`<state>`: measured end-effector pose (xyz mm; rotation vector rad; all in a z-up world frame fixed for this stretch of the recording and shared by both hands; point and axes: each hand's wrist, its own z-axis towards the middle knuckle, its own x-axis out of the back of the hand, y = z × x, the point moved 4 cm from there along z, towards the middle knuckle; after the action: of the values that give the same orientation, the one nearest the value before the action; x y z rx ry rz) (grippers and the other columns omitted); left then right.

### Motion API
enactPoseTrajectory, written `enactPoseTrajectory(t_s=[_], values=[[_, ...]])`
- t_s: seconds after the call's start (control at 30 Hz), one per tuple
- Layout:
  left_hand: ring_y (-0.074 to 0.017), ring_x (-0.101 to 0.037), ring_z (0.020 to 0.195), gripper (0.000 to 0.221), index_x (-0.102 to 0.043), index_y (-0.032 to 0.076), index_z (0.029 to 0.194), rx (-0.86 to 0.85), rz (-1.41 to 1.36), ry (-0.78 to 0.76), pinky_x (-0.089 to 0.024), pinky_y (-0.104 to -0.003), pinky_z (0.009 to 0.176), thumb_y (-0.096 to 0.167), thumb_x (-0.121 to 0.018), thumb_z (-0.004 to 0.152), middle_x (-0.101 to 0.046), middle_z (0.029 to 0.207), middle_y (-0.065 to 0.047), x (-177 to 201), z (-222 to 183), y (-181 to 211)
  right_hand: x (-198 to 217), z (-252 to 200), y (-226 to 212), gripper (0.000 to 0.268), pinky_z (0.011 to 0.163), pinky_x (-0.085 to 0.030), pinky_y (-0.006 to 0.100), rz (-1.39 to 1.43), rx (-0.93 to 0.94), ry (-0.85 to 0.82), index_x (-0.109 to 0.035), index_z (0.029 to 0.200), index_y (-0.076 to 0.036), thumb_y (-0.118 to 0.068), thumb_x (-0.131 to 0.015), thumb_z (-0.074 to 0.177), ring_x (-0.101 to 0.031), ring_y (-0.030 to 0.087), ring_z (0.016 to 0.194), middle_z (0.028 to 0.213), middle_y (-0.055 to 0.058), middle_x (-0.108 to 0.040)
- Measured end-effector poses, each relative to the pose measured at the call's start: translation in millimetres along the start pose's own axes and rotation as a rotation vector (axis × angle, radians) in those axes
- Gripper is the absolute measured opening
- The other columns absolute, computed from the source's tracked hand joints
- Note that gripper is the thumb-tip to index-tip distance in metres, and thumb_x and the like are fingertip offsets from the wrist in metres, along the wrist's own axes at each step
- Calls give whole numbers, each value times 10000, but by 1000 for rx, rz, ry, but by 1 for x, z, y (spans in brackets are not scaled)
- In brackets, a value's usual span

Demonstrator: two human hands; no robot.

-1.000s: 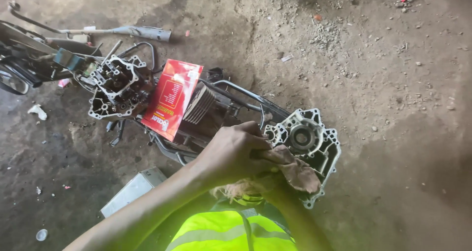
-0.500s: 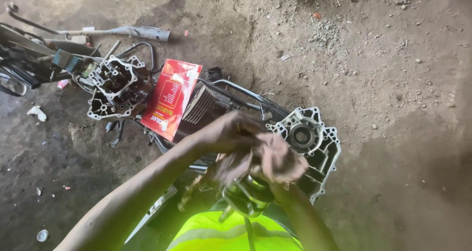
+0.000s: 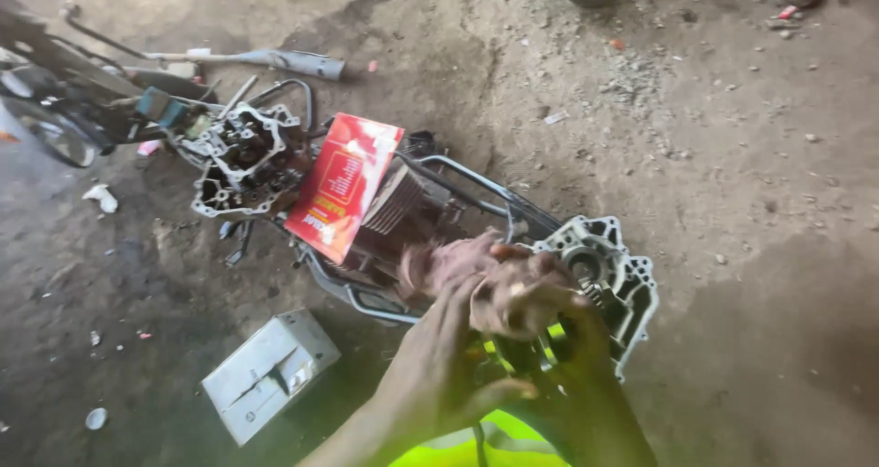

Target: Applying sealant to an engine casing and installing the crankshaft assembly during a motorcycle engine rebuild.

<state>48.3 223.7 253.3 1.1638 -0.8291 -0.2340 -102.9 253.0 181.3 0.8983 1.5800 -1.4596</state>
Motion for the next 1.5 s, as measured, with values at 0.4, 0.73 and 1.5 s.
enactPoseTrajectory(t_s=[0.4, 0.73, 1.5], values=[[-367, -601, 1220, 1091, -407, -9, 1450, -39, 132, 34, -576, -541, 915, 632, -803, 660, -507, 1387, -179, -3, -2, -9, -30, 8, -7, 461, 1094, -446, 500, -360, 88, 108, -550, 1344, 21, -206, -464, 952, -488, 360, 1368, 1550, 241, -431], [-422, -612, 1202, 200, -692, -46, 1153, -483, 231, 232, -576, -508, 1074, 61, -597, 1014, -643, 1218, -162, -8, -6, 16, -21, 12, 23, 218, 750, -512, 430, 408, -30, -43, -528, 974, -26, -199, -394, 975, -539, 325, 884, 1044, 191, -493], [-355, -575, 1274, 1304, 80, 307, 1651, 493, -1334, -453, -648, -386, 760, 387, -883, 775, -374, 1586, -191, -12, 10, -20, -40, 16, -12, 339, 1196, -258, 632, 15, 19, -223, -723, 1209, -57, -209, -503, 1001, -292, 413, 1492, 1582, 152, -371]])
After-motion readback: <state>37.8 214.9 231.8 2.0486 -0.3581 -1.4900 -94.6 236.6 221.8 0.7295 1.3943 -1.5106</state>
